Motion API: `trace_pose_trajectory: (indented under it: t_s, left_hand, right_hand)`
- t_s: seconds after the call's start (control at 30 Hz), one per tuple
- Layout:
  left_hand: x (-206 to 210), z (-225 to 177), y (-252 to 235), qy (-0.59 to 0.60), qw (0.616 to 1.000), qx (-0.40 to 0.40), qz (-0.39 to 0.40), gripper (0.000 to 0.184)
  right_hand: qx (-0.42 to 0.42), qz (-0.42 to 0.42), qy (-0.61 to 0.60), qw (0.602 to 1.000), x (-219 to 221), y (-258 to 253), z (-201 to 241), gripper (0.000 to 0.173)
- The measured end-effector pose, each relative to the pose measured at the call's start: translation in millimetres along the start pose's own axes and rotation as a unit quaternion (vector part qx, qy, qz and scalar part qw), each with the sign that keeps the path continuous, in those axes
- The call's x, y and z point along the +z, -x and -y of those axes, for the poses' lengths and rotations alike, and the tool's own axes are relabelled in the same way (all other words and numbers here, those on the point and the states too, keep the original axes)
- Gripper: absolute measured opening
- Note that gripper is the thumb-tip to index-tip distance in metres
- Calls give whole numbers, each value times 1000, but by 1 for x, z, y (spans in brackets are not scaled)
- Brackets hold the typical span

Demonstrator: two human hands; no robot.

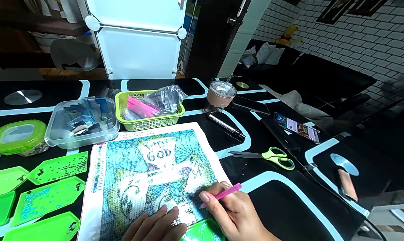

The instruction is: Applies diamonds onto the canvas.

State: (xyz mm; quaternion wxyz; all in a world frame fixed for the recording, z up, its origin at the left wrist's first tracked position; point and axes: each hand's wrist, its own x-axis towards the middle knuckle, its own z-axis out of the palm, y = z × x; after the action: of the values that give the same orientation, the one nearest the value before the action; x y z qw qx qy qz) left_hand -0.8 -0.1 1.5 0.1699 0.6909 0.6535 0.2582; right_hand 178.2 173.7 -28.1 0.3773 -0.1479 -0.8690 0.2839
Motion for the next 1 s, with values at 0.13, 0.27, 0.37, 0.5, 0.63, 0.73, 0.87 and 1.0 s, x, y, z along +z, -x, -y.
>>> trace_pose_trajectory:
  t_s: [0.13, 0.27, 0.37, 0.5, 0.63, 0.73, 0.87, 1.0]
  left_hand:
    - [0, 0, 0, 4, 1000, 0, 3, 46]
    - [-1, 0, 0, 4, 1000, 2, 8, 46]
    - [-1, 1, 0, 7, 1000, 1, 7, 46]
    - [0, 1, 0, 7, 1000, 3, 5, 46]
    - [0, 1, 0, 6, 1000, 3, 6, 45]
    - [0, 1, 0, 10, 1000, 3, 3, 45]
    - [0, 1, 1, 10, 1000, 3, 3, 45]
    - [0, 1, 0, 8, 1000, 3, 6, 45]
  right_hand:
    - [16, -3, -52, 999, -1, 0, 0, 31]
    - [11, 5, -151, 988, -5, 0, 3, 31]
    - [-17, 50, -168, 984, -5, 1, 6, 32]
    - [-41, 72, -158, 984, -6, 1, 7, 32]
    - [-54, 82, -153, 983, -6, 2, 9, 32]
    - [-57, 85, -146, 984, -6, 3, 9, 32]
    - [-62, 89, -136, 985, -5, 4, 9, 32]
    - [-39, 82, -176, 980, -7, 2, 7, 32]
